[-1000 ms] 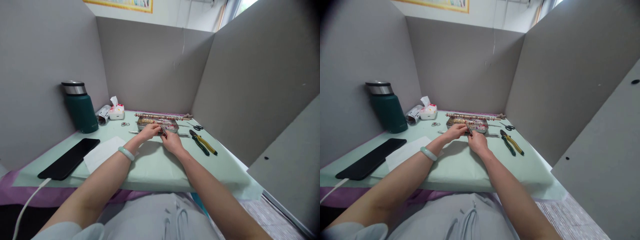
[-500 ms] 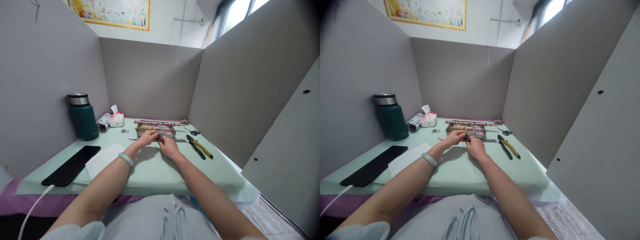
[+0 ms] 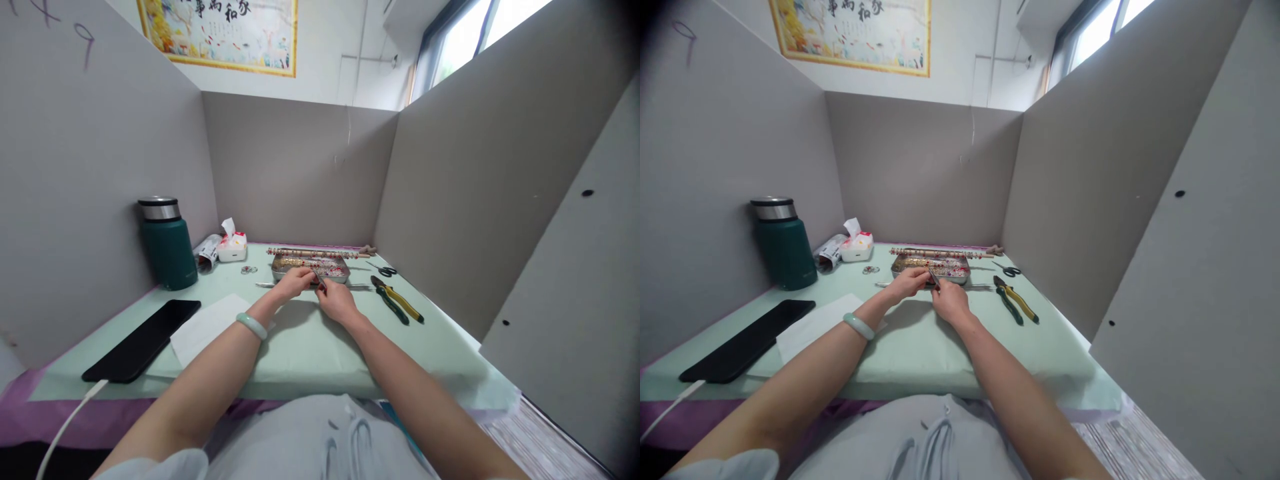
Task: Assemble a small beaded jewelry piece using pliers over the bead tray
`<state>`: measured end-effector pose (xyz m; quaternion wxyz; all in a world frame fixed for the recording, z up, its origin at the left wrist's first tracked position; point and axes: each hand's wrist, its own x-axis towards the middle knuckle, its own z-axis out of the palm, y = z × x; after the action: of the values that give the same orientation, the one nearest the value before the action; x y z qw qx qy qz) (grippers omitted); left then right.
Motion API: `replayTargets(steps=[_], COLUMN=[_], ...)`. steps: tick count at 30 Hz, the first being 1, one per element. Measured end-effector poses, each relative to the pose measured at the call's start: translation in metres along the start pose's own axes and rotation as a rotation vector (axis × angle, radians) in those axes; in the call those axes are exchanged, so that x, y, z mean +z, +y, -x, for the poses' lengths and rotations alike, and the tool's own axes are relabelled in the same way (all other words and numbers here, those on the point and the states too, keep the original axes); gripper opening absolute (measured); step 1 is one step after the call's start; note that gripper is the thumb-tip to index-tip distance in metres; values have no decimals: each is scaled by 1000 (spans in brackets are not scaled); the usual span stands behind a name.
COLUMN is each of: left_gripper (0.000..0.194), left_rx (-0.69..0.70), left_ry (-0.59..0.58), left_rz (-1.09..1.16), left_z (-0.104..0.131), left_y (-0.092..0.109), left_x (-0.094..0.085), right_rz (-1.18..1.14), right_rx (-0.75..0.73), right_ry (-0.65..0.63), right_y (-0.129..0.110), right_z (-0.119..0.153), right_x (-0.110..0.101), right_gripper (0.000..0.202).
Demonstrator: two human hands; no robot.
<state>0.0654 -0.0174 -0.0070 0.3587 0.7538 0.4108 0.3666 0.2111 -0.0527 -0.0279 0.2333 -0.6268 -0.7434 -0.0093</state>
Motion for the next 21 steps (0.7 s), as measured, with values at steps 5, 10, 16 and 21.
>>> replayTargets(steps=[5, 10, 16, 21], left_gripper=[28, 26, 28, 29], left_rx=[-18, -15, 0, 1], left_ry=[-7, -22, 2, -3], left_rz=[43, 65, 57, 56], left_z=[1, 2, 2, 1], left_y=[4, 6, 3, -1], left_x=[1, 1, 1, 1], right_rz=[-8, -6, -32, -39], right_rx=[-22, -11, -27, -37], right_ry=[22, 23, 42, 40], right_y=[1, 2, 3, 3], right_z=[-1, -1, -3, -4], right_x=[1, 2, 5, 7], right_gripper=[26, 26, 23, 22])
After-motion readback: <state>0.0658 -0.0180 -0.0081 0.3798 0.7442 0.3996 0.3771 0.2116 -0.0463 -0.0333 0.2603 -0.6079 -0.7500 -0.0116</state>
